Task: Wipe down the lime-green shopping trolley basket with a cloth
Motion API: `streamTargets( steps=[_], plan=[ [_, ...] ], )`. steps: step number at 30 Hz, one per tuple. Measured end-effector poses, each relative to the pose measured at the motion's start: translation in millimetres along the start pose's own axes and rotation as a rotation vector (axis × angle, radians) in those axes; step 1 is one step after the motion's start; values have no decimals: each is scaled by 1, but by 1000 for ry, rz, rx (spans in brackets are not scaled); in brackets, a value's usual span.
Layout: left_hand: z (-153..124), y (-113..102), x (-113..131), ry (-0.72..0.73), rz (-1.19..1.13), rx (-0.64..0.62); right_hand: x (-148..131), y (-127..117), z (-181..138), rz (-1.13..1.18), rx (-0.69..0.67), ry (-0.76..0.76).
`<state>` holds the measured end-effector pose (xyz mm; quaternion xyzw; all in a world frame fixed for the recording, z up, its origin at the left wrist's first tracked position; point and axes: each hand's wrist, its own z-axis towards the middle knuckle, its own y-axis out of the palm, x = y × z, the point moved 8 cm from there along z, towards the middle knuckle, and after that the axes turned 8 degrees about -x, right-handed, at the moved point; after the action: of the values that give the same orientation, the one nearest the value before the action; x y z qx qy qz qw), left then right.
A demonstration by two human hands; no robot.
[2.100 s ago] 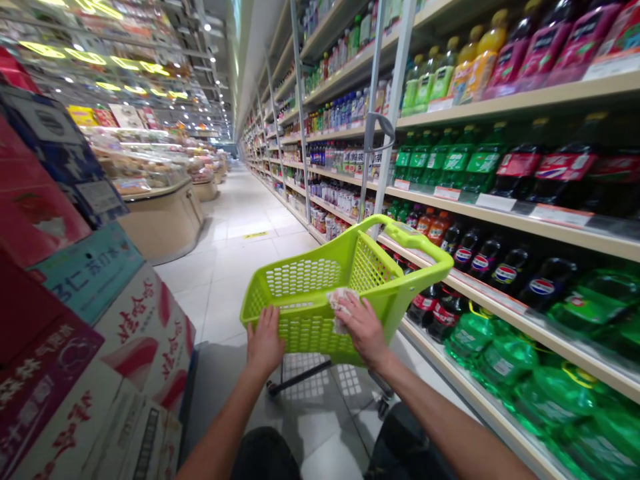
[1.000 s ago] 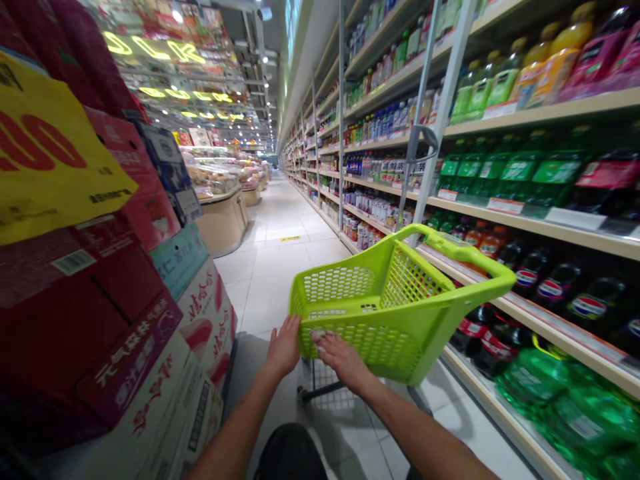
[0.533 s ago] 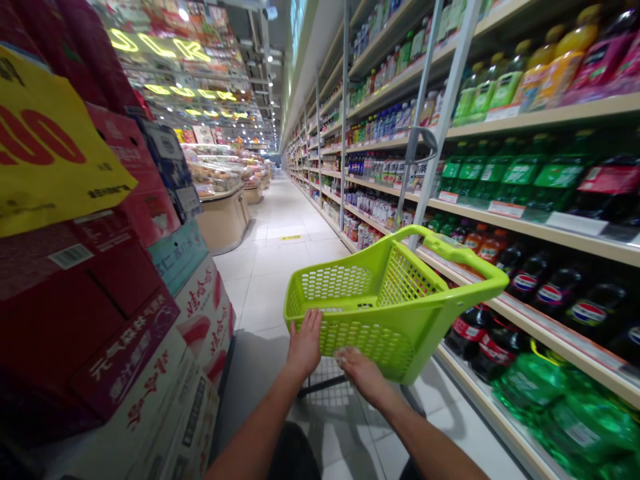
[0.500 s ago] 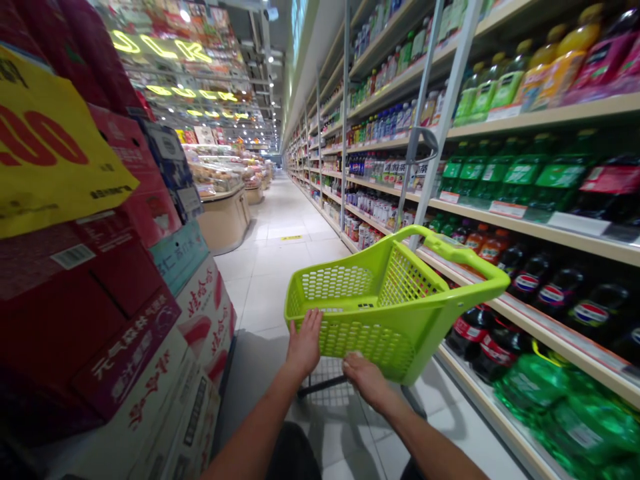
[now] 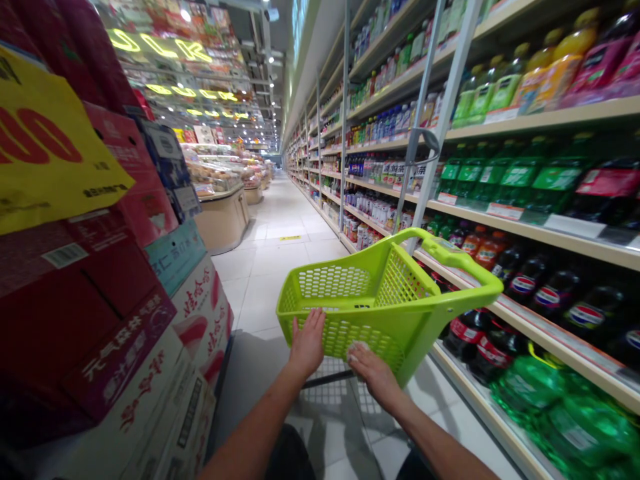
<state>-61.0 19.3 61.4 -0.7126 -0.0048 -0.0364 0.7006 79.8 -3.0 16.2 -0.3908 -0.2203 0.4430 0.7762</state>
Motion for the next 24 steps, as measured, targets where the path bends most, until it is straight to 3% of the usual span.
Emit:
streamTargets(
  steps=[3,5,11,18,20,24],
  plan=[
    [6,-8,10,26,-9,30,13,-31,20,-10,85,65],
    [10,-7,22,79,-13,23,18,-38,29,-30,104,84],
    [12,3,29,98,18,-37,1,-7,-11,-37,51,-32],
    [7,0,35,83,8,-54,33,-82,8,-50,238,77],
    [6,0,37,81,0,-53,34,-81,-1,-83,214,41],
    [5,0,41,81,17,-50,28,-65,-33,-107,37,-19]
  ],
)
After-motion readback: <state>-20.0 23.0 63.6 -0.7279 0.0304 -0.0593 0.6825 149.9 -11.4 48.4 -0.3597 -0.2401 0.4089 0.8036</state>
